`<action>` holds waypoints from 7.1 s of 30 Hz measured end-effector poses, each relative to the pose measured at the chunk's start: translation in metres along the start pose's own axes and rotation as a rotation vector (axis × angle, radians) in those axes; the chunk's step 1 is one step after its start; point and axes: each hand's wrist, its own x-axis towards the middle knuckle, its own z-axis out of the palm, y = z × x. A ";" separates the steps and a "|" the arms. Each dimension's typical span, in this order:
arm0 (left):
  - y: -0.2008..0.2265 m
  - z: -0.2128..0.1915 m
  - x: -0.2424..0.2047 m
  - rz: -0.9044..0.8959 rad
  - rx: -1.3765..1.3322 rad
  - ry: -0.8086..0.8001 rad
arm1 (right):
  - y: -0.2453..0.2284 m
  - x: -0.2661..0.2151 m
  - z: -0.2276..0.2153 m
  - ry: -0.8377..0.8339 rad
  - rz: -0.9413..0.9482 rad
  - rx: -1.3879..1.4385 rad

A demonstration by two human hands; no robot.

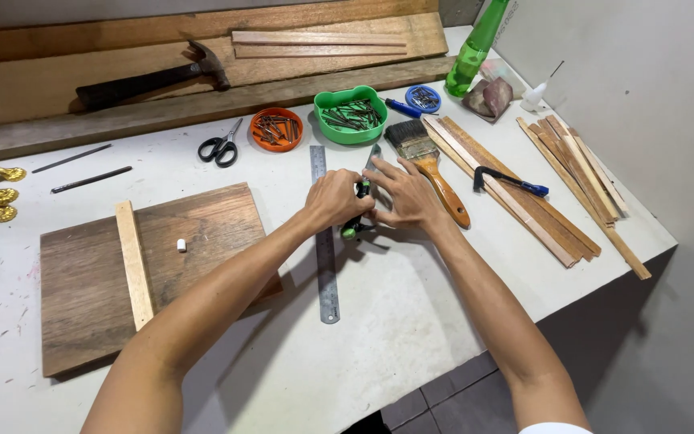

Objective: Measuring thin wood strips with a metal ruler and shaving them down using a utility knife on a wooden block.

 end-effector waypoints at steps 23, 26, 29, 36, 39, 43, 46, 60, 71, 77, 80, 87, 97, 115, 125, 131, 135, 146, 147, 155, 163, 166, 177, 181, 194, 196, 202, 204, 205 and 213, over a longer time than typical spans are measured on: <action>-0.087 -0.174 -0.160 -0.091 0.083 0.305 | -0.206 0.125 -0.024 0.166 -0.436 0.158; -0.104 -0.195 -0.187 -0.174 0.082 0.326 | -0.243 0.141 -0.018 0.129 -0.469 0.186; -0.121 -0.210 -0.212 -0.268 0.037 0.340 | -0.273 0.154 -0.010 0.119 -0.520 0.178; -0.122 -0.233 -0.264 -0.395 0.059 0.285 | -0.318 0.159 0.012 0.076 -0.576 0.162; -0.140 -0.228 -0.279 -0.363 0.082 0.289 | -0.332 0.153 0.013 0.065 -0.601 0.165; -0.146 -0.227 -0.302 -0.350 0.155 0.311 | -0.329 0.151 0.034 0.078 -0.600 0.175; -0.136 -0.235 -0.318 -0.583 0.122 0.141 | -0.326 0.153 0.039 -0.006 -0.507 0.145; -0.136 -0.203 -0.324 -0.275 0.564 0.108 | -0.305 0.173 0.050 -0.175 -0.408 0.221; -0.139 -0.200 -0.308 -0.331 0.555 0.108 | -0.308 0.184 0.066 -0.204 -0.285 0.386; -0.161 -0.207 -0.279 -0.332 0.514 0.120 | -0.305 0.190 0.078 -0.115 -0.286 0.434; -0.168 -0.211 -0.266 -0.336 0.527 0.122 | -0.309 0.191 0.068 -0.139 -0.235 0.412; -0.192 -0.195 -0.253 -0.306 0.529 0.212 | -0.322 0.162 0.048 -0.038 -0.212 0.152; -0.136 -0.198 -0.316 -0.297 0.541 0.120 | -0.319 0.126 0.060 0.196 -0.386 0.288; -0.192 -0.201 -0.250 -0.322 0.511 0.142 | -0.319 0.141 0.057 -0.016 -0.484 0.335; -0.196 -0.194 -0.249 -0.298 0.504 0.190 | -0.323 0.134 0.056 -0.014 -0.459 0.339; -0.155 -0.207 -0.286 -0.344 0.492 0.073 | -0.321 0.130 0.057 -0.008 -0.459 0.373; -0.161 -0.206 -0.284 -0.311 0.532 0.121 | -0.322 0.132 0.051 -0.008 -0.483 0.370; -0.183 -0.202 -0.234 -0.348 0.472 0.076 | -0.323 0.143 0.048 -0.016 -0.528 0.315; -0.185 -0.200 -0.233 -0.349 0.481 0.077 | -0.323 0.141 0.049 -0.023 -0.521 0.314; -0.191 -0.202 -0.247 -0.330 0.492 0.113 | -0.322 0.138 0.052 -0.055 -0.470 0.344; -0.185 -0.214 -0.267 -0.330 0.530 0.092 | -0.318 0.144 0.052 -0.052 -0.503 0.421; -0.190 -0.214 -0.261 -0.310 0.514 0.114 | -0.316 0.146 0.057 -0.085 -0.493 0.445; -0.200 -0.204 -0.234 -0.328 0.559 0.081 | -0.317 0.144 0.054 -0.050 -0.505 0.495; -0.207 -0.199 -0.240 -0.232 0.584 0.221 | -0.318 0.142 0.053 -0.067 -0.492 0.493; -0.198 -0.235 -0.242 -0.563 0.127 0.130 | -0.314 0.146 0.061 -0.014 -0.527 0.528; -0.200 -0.234 -0.232 -0.533 0.118 0.154 | -0.315 0.146 0.061 -0.009 -0.528 0.536; -0.210 -0.211 -0.202 -0.540 0.193 0.075 | -0.318 0.145 0.054 -0.019 -0.499 0.534; -0.215 -0.205 -0.199 -0.533 0.267 0.041 | -0.318 0.144 0.054 -0.009 -0.502 0.546; -0.217 -0.203 -0.202 -0.532 0.264 0.040 | -0.318 0.145 0.054 -0.012 -0.501 0.545; -0.210 -0.209 -0.209 -0.539 0.294 0.004 | -0.317 0.142 0.058 -0.019 -0.486 0.503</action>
